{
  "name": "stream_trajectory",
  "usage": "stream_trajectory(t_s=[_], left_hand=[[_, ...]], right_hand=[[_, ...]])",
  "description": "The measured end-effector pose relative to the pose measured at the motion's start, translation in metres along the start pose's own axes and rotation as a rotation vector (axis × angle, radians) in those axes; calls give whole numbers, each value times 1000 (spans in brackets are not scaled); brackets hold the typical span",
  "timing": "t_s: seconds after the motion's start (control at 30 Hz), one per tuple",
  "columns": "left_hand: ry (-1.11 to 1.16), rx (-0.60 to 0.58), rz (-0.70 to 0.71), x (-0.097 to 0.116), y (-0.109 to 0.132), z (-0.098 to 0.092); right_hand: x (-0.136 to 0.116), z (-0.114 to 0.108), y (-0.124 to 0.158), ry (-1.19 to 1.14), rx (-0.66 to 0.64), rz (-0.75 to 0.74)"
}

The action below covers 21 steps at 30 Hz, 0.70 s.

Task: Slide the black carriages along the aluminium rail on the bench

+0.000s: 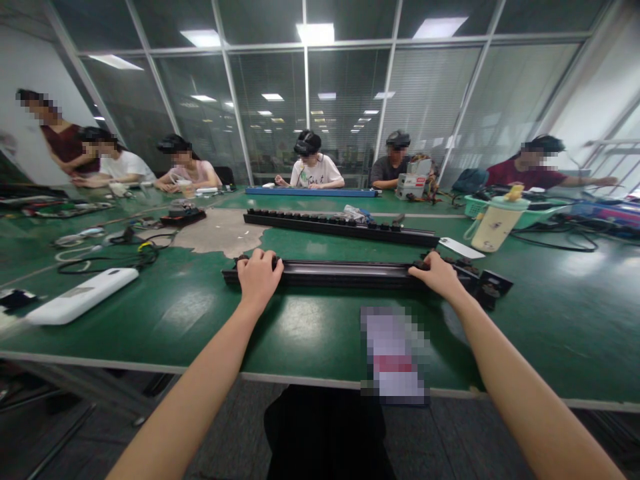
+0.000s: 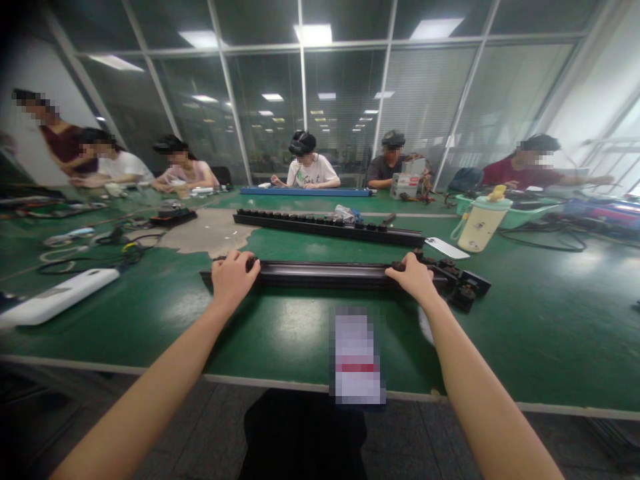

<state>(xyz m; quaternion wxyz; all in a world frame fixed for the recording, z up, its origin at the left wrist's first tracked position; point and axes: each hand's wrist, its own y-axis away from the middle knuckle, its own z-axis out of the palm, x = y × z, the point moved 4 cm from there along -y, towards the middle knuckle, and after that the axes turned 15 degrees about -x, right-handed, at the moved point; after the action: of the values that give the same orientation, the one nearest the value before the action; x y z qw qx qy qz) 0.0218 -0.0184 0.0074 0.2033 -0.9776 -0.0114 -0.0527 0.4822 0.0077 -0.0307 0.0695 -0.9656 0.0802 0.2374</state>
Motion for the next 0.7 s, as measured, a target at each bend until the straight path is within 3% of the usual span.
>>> stream_trajectory(t_s=[0.27,0.7], left_hand=[[4,6,7,0,0,-1],[2,6,3,0,-1,0]], right_hand=[[3,-1,-2,6,-66,-12],[2,0,-1,10,-61,-20]])
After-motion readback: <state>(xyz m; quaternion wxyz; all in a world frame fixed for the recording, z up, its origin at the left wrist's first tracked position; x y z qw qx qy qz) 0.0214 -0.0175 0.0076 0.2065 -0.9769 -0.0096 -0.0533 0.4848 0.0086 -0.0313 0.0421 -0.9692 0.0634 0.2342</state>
